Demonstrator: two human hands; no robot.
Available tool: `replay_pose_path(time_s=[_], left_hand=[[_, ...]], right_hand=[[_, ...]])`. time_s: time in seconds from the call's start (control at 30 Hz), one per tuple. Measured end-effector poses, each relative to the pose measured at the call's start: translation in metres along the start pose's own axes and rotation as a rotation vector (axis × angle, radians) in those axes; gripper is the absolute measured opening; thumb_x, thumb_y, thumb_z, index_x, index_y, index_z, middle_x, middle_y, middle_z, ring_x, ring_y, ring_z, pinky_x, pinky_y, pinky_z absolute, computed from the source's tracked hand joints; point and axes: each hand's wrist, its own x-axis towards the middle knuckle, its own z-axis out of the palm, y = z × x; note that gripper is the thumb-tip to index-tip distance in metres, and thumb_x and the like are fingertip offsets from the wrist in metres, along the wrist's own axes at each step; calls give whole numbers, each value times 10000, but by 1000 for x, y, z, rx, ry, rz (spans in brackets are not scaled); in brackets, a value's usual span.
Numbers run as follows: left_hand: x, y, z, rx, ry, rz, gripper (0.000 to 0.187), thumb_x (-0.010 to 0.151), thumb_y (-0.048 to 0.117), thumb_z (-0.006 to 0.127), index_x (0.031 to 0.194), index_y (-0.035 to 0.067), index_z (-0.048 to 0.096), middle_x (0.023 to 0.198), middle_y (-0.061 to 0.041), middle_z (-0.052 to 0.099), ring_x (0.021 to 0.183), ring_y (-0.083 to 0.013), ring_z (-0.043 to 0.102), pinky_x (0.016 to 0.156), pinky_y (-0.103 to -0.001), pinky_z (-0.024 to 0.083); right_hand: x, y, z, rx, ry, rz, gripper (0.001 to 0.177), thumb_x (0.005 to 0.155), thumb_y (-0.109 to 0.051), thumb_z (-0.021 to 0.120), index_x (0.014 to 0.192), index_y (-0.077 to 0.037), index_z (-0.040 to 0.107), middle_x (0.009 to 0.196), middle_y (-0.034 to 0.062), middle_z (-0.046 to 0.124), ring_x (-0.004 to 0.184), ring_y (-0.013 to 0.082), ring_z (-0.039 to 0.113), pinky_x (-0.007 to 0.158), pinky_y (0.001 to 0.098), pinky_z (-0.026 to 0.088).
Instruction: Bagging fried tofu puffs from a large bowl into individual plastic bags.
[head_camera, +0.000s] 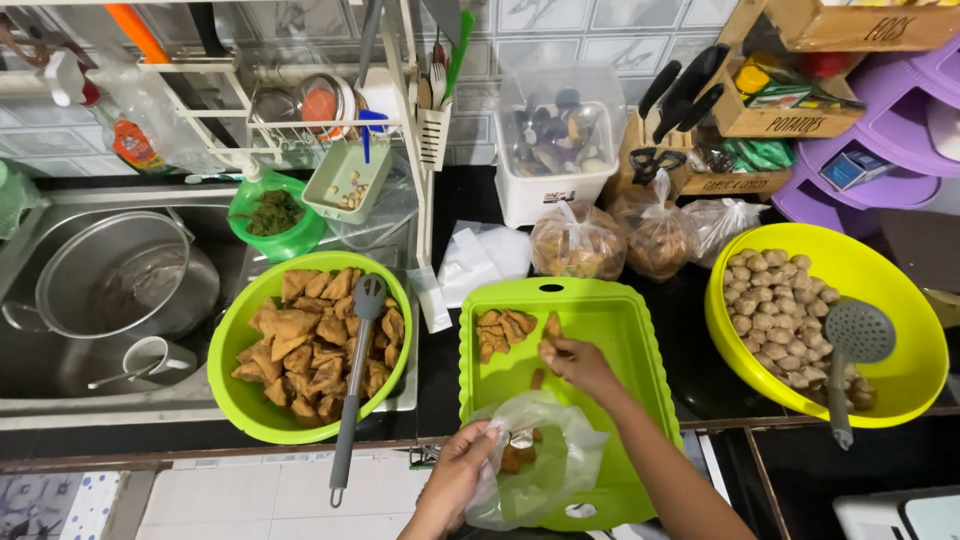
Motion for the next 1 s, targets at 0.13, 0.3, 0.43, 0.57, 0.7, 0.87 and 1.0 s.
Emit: replay_pose_path(time_s=[0.13, 0.3, 0.43, 0.57, 0.7, 0.87, 1.0], left_hand=[[2, -1, 0, 25, 17, 3, 326, 968, 230, 680, 1243, 73, 761, 1087, -37, 787, 886, -130, 669, 783, -241, 474], [2, -1, -1, 43, -81, 70, 268, 1012, 232, 649, 1190, 83, 781, 757, 7, 627, 583, -71, 437, 535, -223, 318], [-2, 5, 5, -34, -80, 89, 271, 988, 182, 645, 1166, 21, 770, 1029, -100, 786, 855, -176, 682, 761, -273, 493], [-6, 8, 3, 13, -93, 130, 289, 982, 214, 649, 1159, 28, 780, 1020, -81, 789, 871, -152, 666, 797, -248, 458], [5, -11, -5, -6, -75, 105, 251, 990, 232, 679, 1139, 63, 792, 685, -4, 600, 577, -79, 474, 556, -217, 334], [-4, -5, 0, 0, -56, 100, 267, 979, 218, 677, 1136, 36, 791, 931, -56, 762, 787, -137, 623, 753, -241, 427], [-7, -5, 0, -38, -32, 100, 273, 977, 203, 677, 1138, 11, 786, 955, -75, 768, 835, -150, 638, 813, -257, 448]], right_hand=[[-32, -1, -30, 594, -137, -59, 306, 897, -101, 743, 1190, -13, 745, 694, 50, 583, 547, 134, 381, 529, 299, 300], [-86, -27, -55, 458, -753, -468, 355, 896, 6, 710, 1251, -11, 699, 881, 53, 767, 675, 89, 684, 506, 188, 474], [-120, -68, -44, 173, -774, -305, 459, 874, -173, 780, 1307, -56, 684, 1085, 83, 765, 781, 109, 703, 660, 215, 591], [-107, -72, -36, 135, -423, -200, 358, 908, -167, 731, 1266, -140, 732, 1119, 44, 801, 680, 82, 672, 645, 191, 626], [-61, -67, -20, -15, -90, -127, 489, 918, -289, 657, 1395, -185, 630, 1296, 58, 714, 1174, 247, 694, 952, 398, 596], [26, -30, 26, -257, 66, -353, 690, 890, -368, 743, 1473, -109, 482, 1478, 154, 520, 1337, 349, 480, 1079, 488, 436], [39, -55, 46, -593, 24, -237, 811, 913, -346, 750, 1559, -85, 334, 1571, 163, 392, 1478, 378, 296, 1239, 532, 248]])
